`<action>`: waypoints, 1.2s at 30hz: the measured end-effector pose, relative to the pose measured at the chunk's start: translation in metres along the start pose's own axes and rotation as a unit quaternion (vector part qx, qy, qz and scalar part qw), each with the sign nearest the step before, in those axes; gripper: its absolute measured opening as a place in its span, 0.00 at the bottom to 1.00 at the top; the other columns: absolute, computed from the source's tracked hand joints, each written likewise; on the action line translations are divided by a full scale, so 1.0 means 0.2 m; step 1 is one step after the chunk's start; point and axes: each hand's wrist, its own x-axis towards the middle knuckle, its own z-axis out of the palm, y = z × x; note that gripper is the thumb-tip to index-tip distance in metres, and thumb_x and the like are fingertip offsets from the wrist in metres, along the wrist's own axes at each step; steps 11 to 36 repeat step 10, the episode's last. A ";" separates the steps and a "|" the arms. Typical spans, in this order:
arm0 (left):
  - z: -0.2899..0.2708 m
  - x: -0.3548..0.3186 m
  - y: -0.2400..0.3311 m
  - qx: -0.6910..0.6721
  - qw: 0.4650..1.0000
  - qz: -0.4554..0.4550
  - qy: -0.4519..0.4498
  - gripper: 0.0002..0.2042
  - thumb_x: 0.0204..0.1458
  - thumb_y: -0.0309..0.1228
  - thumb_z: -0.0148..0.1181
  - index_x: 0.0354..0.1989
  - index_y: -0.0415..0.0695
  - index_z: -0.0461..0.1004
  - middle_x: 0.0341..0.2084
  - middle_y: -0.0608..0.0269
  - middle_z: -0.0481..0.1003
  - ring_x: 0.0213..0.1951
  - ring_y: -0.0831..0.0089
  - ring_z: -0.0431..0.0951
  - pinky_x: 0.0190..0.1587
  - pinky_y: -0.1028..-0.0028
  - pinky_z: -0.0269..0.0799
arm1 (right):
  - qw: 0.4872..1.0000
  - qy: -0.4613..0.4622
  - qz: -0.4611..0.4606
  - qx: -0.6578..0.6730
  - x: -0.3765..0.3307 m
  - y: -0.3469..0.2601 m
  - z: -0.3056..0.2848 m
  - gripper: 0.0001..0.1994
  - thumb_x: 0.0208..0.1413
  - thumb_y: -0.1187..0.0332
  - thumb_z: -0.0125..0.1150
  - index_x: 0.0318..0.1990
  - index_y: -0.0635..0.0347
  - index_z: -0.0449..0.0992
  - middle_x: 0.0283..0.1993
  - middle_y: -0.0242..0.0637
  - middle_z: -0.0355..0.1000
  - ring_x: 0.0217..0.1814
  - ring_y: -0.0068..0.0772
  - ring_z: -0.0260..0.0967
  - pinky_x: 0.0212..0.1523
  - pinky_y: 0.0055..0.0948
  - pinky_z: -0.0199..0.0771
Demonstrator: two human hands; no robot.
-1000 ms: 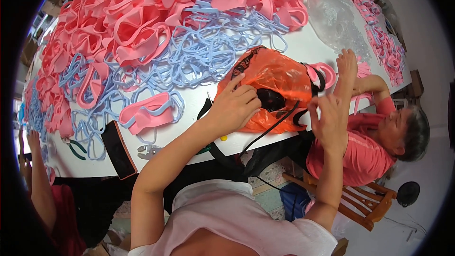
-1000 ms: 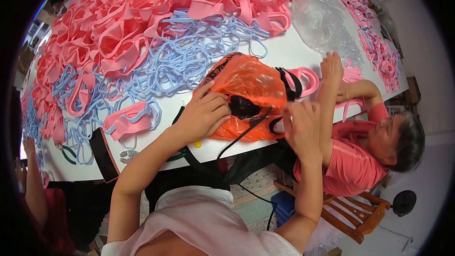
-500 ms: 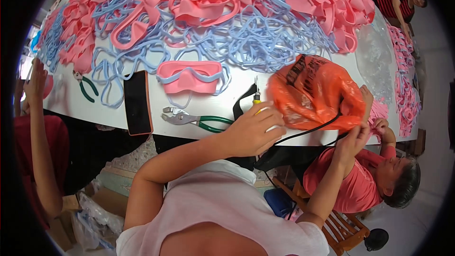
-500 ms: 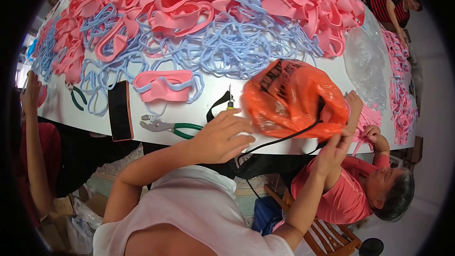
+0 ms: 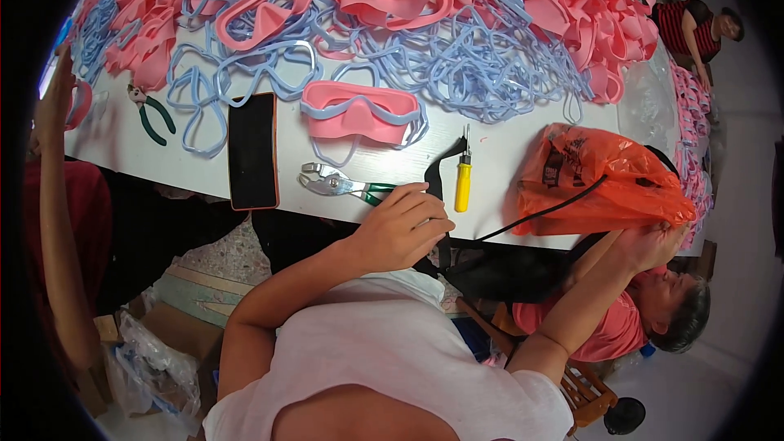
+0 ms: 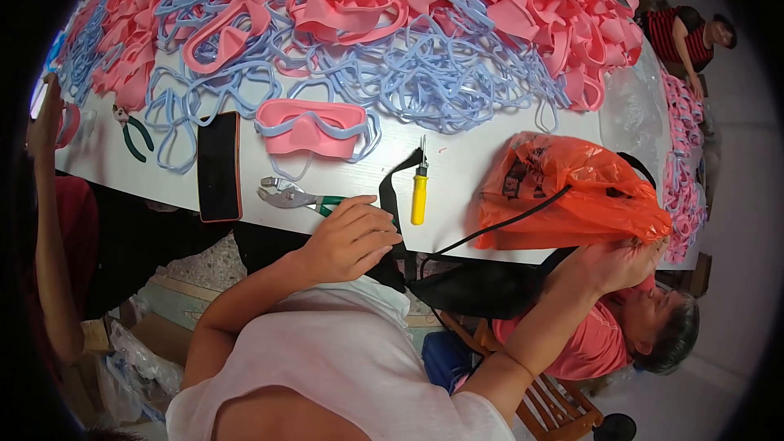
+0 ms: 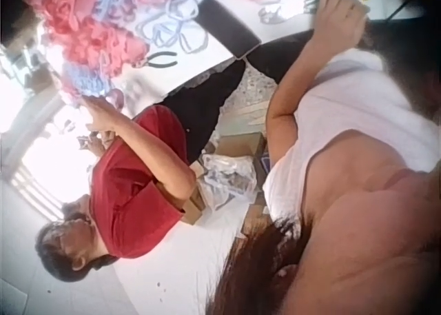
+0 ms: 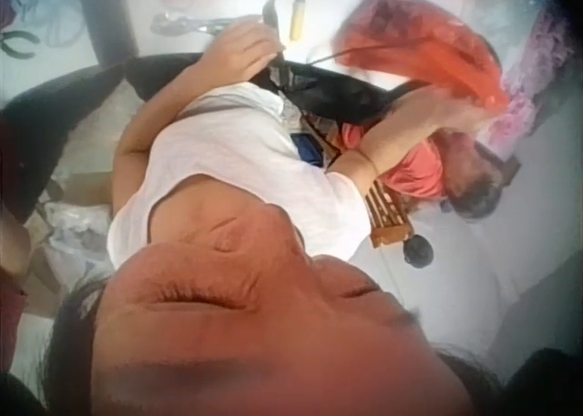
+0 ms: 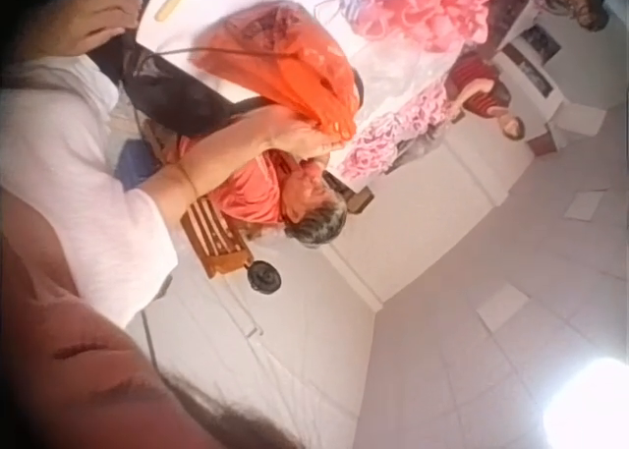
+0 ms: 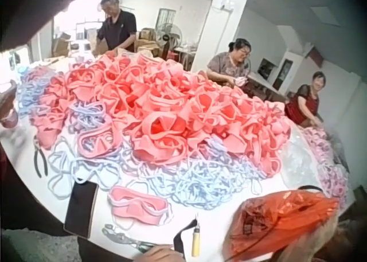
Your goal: Assembling and inspecting pink and blue eye masks or goggles at a workshop table.
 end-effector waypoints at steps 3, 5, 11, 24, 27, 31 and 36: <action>-0.01 -0.02 -0.01 -0.011 1.000 -0.006 0.005 0.12 0.43 0.25 0.64 0.38 0.44 0.77 0.35 0.63 0.73 0.44 0.66 0.74 0.58 0.58 0.65 | 0.997 -0.011 -0.052 -0.054 0.02 -0.04 -0.02 0.12 0.65 0.67 0.48 0.44 0.69 0.72 0.46 0.45 0.73 0.48 0.39 0.72 0.52 0.42 0.75; -0.04 -0.03 -0.04 -0.004 1.000 -0.011 0.021 0.11 0.43 0.25 0.63 0.38 0.44 0.77 0.35 0.63 0.73 0.44 0.65 0.74 0.58 0.58 0.66 | 0.982 -0.033 -0.114 -0.145 0.01 -0.11 -0.02 0.17 0.65 0.63 0.47 0.47 0.72 0.72 0.49 0.49 0.71 0.51 0.44 0.71 0.54 0.45 0.74; -0.09 -0.07 -0.05 -0.043 0.999 -0.012 0.022 0.08 0.49 0.25 0.61 0.38 0.44 0.77 0.36 0.62 0.74 0.43 0.65 0.75 0.58 0.60 0.69 | 0.972 -0.003 -0.089 -0.216 0.02 -0.47 -0.34 0.30 0.66 0.50 0.43 0.60 0.72 0.66 0.59 0.58 0.66 0.59 0.51 0.67 0.59 0.50 0.71; -0.09 -0.07 -0.05 -0.043 0.999 -0.012 0.022 0.08 0.49 0.25 0.61 0.38 0.44 0.77 0.36 0.62 0.74 0.43 0.65 0.75 0.58 0.60 0.69 | 0.972 -0.003 -0.089 -0.216 0.02 -0.47 -0.34 0.30 0.66 0.50 0.43 0.60 0.72 0.66 0.59 0.58 0.66 0.59 0.51 0.67 0.59 0.50 0.71; -0.09 -0.07 -0.05 -0.043 0.999 -0.012 0.022 0.08 0.49 0.25 0.61 0.38 0.44 0.77 0.36 0.62 0.74 0.43 0.65 0.75 0.58 0.60 0.69 | 0.972 -0.003 -0.089 -0.216 0.02 -0.47 -0.34 0.30 0.66 0.50 0.43 0.60 0.72 0.66 0.59 0.58 0.66 0.59 0.51 0.67 0.59 0.50 0.71; -0.09 -0.07 -0.05 -0.043 0.999 -0.012 0.022 0.08 0.49 0.25 0.61 0.38 0.44 0.77 0.36 0.62 0.74 0.43 0.65 0.75 0.58 0.60 0.69 | 0.972 -0.003 -0.089 -0.216 0.02 -0.47 -0.34 0.30 0.66 0.50 0.43 0.60 0.72 0.66 0.59 0.58 0.66 0.59 0.51 0.67 0.59 0.50 0.71; -0.09 -0.07 -0.05 -0.043 0.999 -0.012 0.022 0.08 0.49 0.25 0.61 0.38 0.44 0.77 0.36 0.62 0.74 0.43 0.65 0.75 0.58 0.60 0.69 | 0.972 -0.003 -0.089 -0.216 0.02 -0.47 -0.34 0.30 0.66 0.50 0.43 0.60 0.72 0.66 0.59 0.58 0.66 0.59 0.51 0.67 0.59 0.50 0.71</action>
